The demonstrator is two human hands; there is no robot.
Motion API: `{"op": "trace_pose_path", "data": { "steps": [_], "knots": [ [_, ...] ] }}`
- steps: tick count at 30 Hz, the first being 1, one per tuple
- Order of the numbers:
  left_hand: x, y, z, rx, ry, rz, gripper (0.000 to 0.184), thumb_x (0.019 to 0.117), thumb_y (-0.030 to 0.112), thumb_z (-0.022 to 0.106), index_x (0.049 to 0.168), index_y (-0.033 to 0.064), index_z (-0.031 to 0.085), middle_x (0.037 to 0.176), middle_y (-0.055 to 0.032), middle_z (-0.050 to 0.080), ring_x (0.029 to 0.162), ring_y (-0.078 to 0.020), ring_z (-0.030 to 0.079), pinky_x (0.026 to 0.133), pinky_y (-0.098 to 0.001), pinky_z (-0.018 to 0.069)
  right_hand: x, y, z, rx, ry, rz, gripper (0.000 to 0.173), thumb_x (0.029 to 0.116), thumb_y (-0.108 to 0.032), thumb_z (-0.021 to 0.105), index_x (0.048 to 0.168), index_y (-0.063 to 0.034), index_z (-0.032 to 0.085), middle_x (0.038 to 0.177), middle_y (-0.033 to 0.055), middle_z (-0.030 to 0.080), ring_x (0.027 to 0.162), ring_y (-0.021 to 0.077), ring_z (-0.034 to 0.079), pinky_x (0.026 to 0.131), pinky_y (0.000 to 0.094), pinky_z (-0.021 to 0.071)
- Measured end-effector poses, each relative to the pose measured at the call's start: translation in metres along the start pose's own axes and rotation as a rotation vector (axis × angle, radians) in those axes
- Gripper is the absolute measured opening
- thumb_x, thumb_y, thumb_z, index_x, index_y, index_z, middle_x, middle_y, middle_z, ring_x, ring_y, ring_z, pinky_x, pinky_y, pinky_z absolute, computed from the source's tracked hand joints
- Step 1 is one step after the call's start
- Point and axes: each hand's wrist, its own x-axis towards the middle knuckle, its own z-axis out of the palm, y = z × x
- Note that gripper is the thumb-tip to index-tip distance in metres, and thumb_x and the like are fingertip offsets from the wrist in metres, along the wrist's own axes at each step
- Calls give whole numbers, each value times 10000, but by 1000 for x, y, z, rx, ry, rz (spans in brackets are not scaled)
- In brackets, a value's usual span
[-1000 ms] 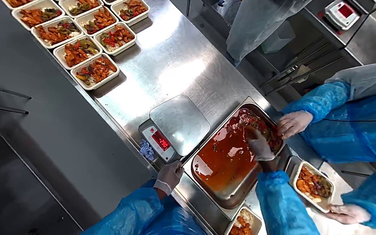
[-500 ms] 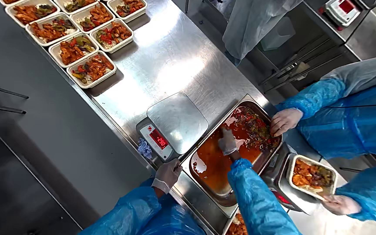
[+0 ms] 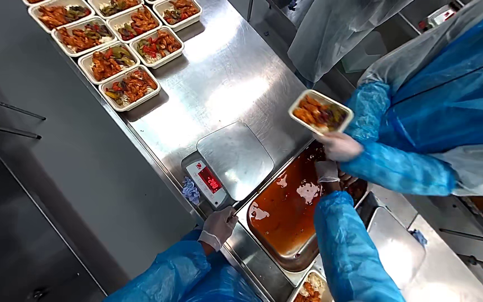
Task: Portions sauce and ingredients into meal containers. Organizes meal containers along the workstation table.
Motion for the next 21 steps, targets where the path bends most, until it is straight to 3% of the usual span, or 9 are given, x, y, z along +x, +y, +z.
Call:
{"op": "trace_pose_path", "data": {
  "steps": [1, 3, 5, 7, 9, 11, 13, 16, 21],
  "knots": [
    [0, 0, 0, 1, -2, -3, 287, 1038, 338, 567, 1218, 148, 684, 1043, -63, 743, 981, -211, 720, 928, -463, 562, -21, -139, -28, -4, -83, 301, 301, 1084, -106, 475, 1356, -2, 545, 1227, 198, 634, 1112, 246, 633, 988, 385, 495],
    [1, 0, 0, -6, -6, -6, 287, 1039, 334, 567, 1223, 147, 684, 1047, -65, 741, 982, -211, 719, 932, -460, 563, -56, -328, -54, 101, -106, 564, 322, 1072, -26, 457, 1371, 72, 524, 1306, 237, 602, 1185, 246, 611, 1026, 316, 455],
    [-1, 3, -2, -13, -16, -10, 275, 1044, 316, 566, 1217, 136, 681, 1039, -76, 741, 975, -221, 720, 924, -460, 560, -81, -377, -57, 172, -193, 564, 316, 1035, 82, 433, 1336, 142, 509, 1270, 307, 595, 1123, 330, 628, 943, 370, 510],
    [-2, 4, -2, -22, -13, 0, 276, 1044, 307, 567, 1222, 128, 678, 1044, -80, 742, 973, -223, 724, 925, -462, 565, -91, -349, -42, 112, -361, 621, 320, 1024, 101, 450, 1333, 115, 533, 1278, 291, 609, 1111, 349, 635, 931, 419, 526],
    [-4, 6, -3, -43, 5, 9, 279, 1044, 292, 570, 1228, 116, 684, 1045, -87, 743, 971, -230, 725, 924, -470, 566, -99, -275, -5, 78, -512, 668, 358, 1074, -1, 438, 1427, 34, 486, 1406, 230, 561, 1242, 332, 581, 1039, 458, 471],
    [-4, 7, -3, -36, 4, 4, 278, 1047, 296, 568, 1234, 125, 682, 1051, -82, 745, 978, -230, 725, 929, -472, 564, -119, -129, 80, 140, -169, 401, 267, 1008, -98, 573, 1243, 22, 622, 1144, 247, 689, 983, 368, 691, 822, 526, 572],
    [-1, 2, 2, -26, 20, 19, 267, 1038, 310, 579, 1213, 142, 690, 1027, -61, 747, 953, -214, 726, 908, -472, 572, -93, -58, 115, 217, -26, 434, 286, 967, -131, 653, 1229, -17, 661, 1102, 196, 718, 991, 333, 702, 871, 548, 567],
    [2, -3, 7, -2, 37, 25, 263, 1030, 334, 589, 1200, 162, 694, 1015, -49, 747, 940, -199, 728, 899, -471, 579, -51, -40, 100, 201, 46, 462, 348, 931, -131, 675, 1260, -21, 651, 1147, 194, 701, 1067, 324, 679, 940, 556, 546],
    [0, -1, 8, 26, 61, 51, 264, 1032, 331, 598, 1195, 148, 695, 996, -44, 747, 914, -189, 727, 883, -453, 585, -6, 1, 62, 31, 92, 469, 506, 946, -97, 590, 1448, -47, 542, 1354, 249, 615, 1259, 403, 595, 1040, 631, 474]
  ]
}}
